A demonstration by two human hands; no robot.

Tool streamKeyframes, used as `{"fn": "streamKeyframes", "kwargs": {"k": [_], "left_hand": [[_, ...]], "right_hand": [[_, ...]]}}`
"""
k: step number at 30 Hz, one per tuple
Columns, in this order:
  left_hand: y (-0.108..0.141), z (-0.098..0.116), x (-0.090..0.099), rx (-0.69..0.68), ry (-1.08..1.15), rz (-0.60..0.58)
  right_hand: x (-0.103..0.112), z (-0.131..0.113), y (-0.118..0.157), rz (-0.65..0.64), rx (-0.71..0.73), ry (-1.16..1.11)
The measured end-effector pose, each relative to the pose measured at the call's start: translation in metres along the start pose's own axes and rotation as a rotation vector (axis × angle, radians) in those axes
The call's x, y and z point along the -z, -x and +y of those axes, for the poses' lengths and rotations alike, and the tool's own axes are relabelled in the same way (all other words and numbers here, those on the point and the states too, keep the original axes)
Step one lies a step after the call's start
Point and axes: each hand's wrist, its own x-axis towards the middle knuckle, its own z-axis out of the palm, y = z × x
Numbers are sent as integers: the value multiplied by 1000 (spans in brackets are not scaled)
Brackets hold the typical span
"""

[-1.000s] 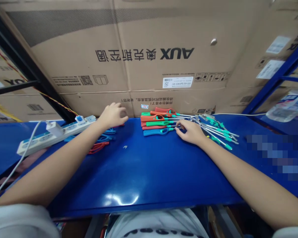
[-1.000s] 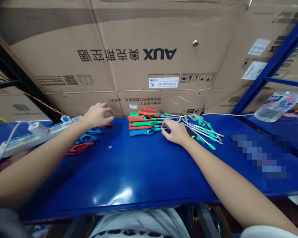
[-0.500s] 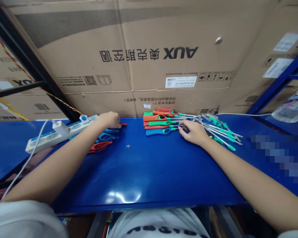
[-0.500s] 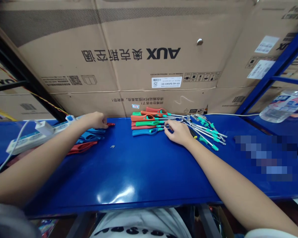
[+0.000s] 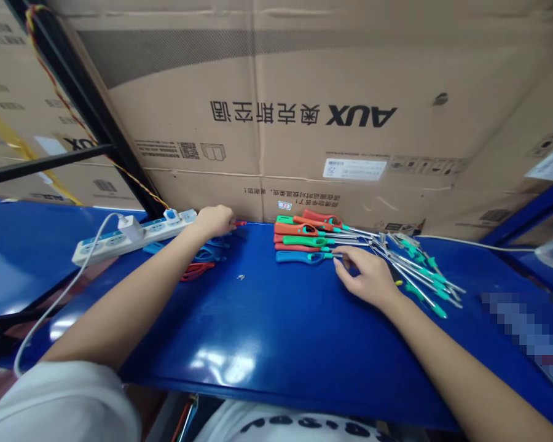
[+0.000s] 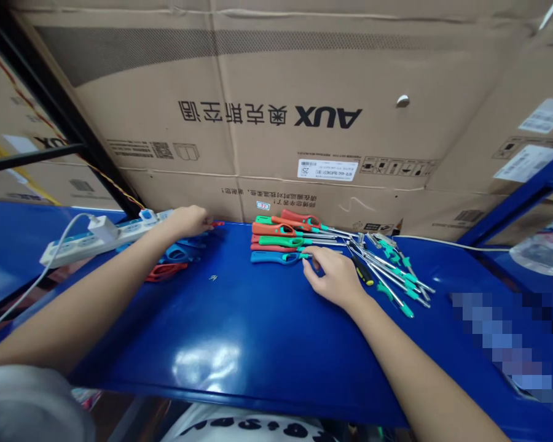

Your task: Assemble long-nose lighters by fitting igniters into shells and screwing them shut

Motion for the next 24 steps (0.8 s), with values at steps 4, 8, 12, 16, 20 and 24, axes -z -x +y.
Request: {"fn": "streamKeyframes", "kwargs": {"k": [4, 8, 12, 16, 20, 24], "left_hand": [[13, 20, 17, 22, -12, 174], [27, 50, 27, -35, -18, 361], [32, 62, 23, -110, -35, 441], [37, 67, 20, -168, -30, 490], [61, 97, 20, -303, -4, 535], [95, 144, 6, -548, 27, 514]], "right_hand": [[5, -5, -1, 65, 22, -47], [8, -6, -3, 89, 46, -43], [11, -6, -4, 81, 85, -15], [12, -9, -4, 85, 118, -2], [8, -20, -4, 44, 84, -77], [-1, -32, -5, -63, -16, -383]]}}
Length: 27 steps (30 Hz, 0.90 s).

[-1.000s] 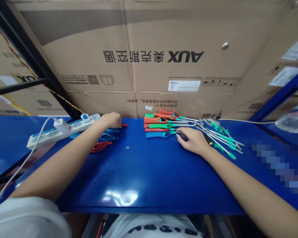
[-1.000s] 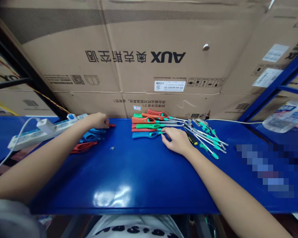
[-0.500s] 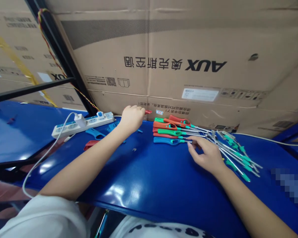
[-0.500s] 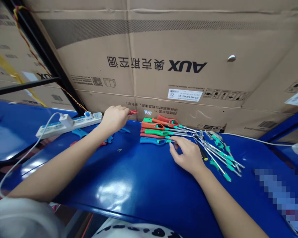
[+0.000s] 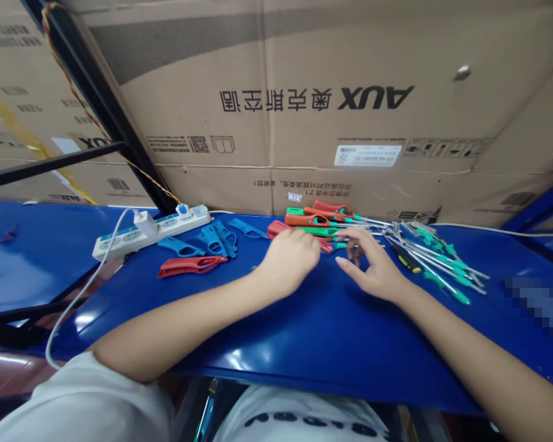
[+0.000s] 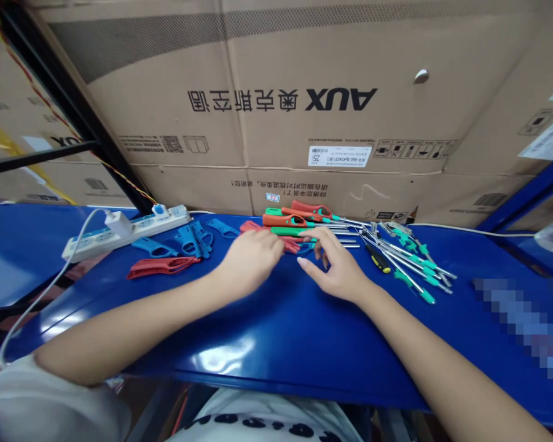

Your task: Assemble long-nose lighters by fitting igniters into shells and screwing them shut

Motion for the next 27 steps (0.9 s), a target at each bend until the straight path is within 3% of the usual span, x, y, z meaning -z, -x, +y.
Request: {"fn": "streamKeyframes", "kwargs": {"k": [3, 7, 10, 13, 16, 19, 23, 27], "left_hand": [[9, 35, -13, -126, 59, -3], [17, 61, -34, -213, 134, -4], [19, 70, -39, -257, 199, -20], [15, 60, -28, -266, 264, -33], [4, 20, -8, -90, 359, -77], [-7, -46, 2, 121, 272, -187], [-14, -129, -13, 161, 237, -365], [-17, -169, -36, 111, 264, -585]], "right_hand": [[-10, 1, -2, -164, -160, -199], [-16, 11, 0, -473, -300, -316], [-14, 20, 2, -556, -313, -349], [-8, 21, 3, -589, -282, -305], [-2, 18, 3, -620, -247, -226], [0, 16, 2, -641, -257, -200], [-2, 18, 2, -641, -280, -203], [-3, 18, 0, -661, -328, -198]]}}
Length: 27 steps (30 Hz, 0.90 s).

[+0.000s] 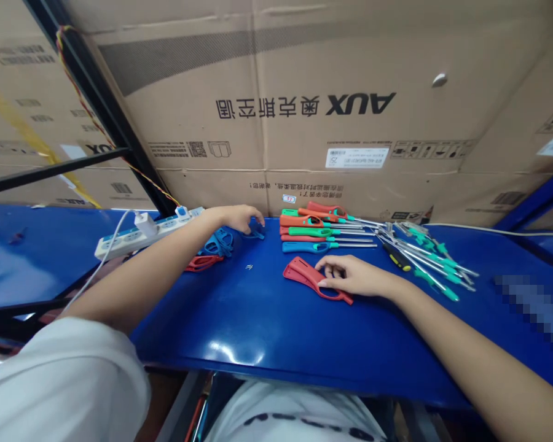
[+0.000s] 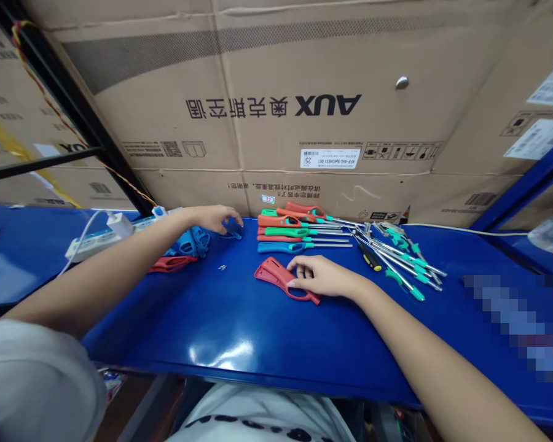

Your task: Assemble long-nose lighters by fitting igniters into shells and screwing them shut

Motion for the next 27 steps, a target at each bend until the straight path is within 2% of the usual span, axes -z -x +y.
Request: {"fn": "streamKeyframes", "kwargs": {"k": [2, 4, 8, 13, 16, 21, 27], "left_hand": [[-7, -9, -3, -10, -7, -79], [-13, -16, -6, -7, -26, -106], [-13, -26, -6, 9, -80, -51], [14, -36, -6, 25, -157, 171], [36, -39, -14, 40, -207, 239], [66, -42, -31, 59, -248, 239], [84, -43, -26, 35, -219, 139]], "right_hand": [[0, -1, 0, -7, -18, -2], [1, -2, 0, -8, -22, -5], [1, 0, 0, -5, -8, -3], [1, 1, 0, -7, 5, -8], [0, 1, 0, -3, 6, -18], [0, 2, -1, -3, 32, -24], [0, 3, -1, -2, 41, -18]]}}
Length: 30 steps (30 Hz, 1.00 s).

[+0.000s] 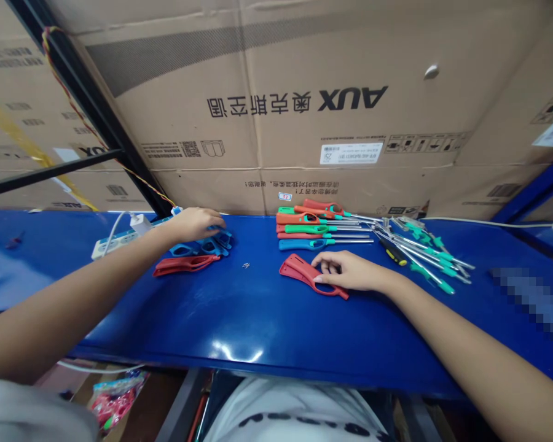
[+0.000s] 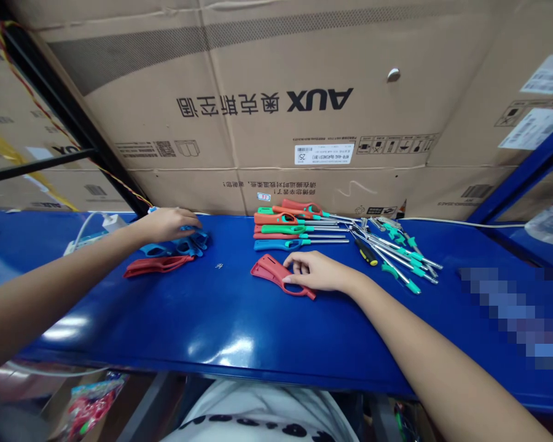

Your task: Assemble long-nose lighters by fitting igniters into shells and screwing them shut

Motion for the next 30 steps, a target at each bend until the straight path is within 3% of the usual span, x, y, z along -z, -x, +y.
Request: {"fn": "streamKeyframes", "kwargs": {"k": [16, 30], "left_hand": [[-27, 3, 11, -24, 45, -217], [-42, -6, 4, 54, 70, -109]], "right_hand": [[0, 1, 0, 7, -10, 4], [1, -2, 1, 1, -25, 12]]}}
